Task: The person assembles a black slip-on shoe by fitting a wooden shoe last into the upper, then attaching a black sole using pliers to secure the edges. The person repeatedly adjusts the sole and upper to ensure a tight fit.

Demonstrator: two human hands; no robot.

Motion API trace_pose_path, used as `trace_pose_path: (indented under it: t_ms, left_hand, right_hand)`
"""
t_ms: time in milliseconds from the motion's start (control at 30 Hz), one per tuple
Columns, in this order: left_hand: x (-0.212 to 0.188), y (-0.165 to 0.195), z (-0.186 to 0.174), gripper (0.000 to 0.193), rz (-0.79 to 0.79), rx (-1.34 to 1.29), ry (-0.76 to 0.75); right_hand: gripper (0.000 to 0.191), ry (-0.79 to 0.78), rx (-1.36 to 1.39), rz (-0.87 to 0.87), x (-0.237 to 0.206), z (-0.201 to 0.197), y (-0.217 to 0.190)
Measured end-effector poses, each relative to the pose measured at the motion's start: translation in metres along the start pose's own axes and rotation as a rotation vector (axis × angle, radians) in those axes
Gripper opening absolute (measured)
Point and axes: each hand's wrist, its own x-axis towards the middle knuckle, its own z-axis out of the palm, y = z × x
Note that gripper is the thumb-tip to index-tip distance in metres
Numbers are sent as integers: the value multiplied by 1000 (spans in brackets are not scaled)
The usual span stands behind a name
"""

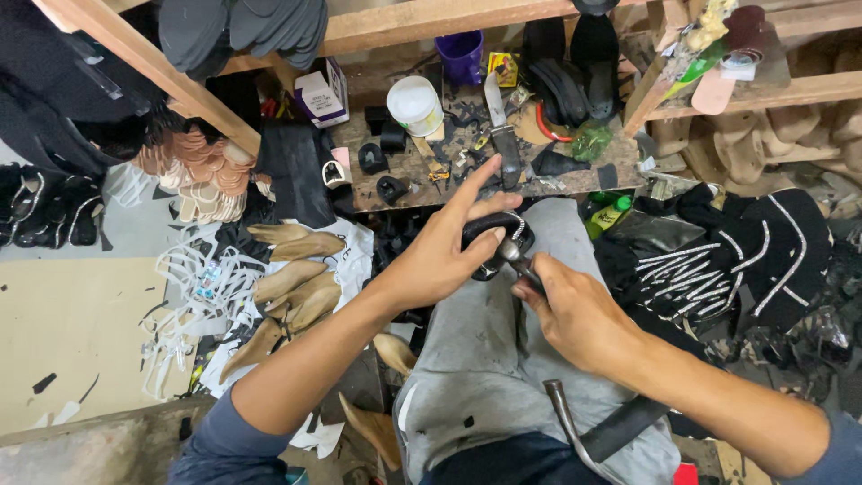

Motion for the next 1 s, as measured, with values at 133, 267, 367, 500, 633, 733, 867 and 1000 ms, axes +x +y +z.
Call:
trace_pose_path:
  t_ms: [133,267,367,500,633,733,867,1000]
  left_hand:
    - [-9,-6,-1,79,121,193,2]
    - [-10,-14,1,75,103,67,18]
    - [-9,-17,1,66,-26,0,83]
    - [-10,-12,-6,78,-16,158,78]
    - [-1,3,-30,82,156,263,-66]
    - [12,9,-50,81,169,295,-187]
    - [42,-19,-67,70,124,271,-546]
    - [57,-91,-25,58,-39,182,-551]
  right_hand:
    - [15,-318,605,143,2,-9,14]
    - [18,-201,194,122,1,-1,17]
    - [24,-74,150,42,-4,20,9]
    - [28,-343,222,158,-16,27,1]
    - [46,-909,141,-174,-41,15,-7]
    - [53,-1013,310,68,-55,-4,9]
    - [55,-704,-84,341,-97,-26,63]
    - [69,-721,-561,282,-143,18,111]
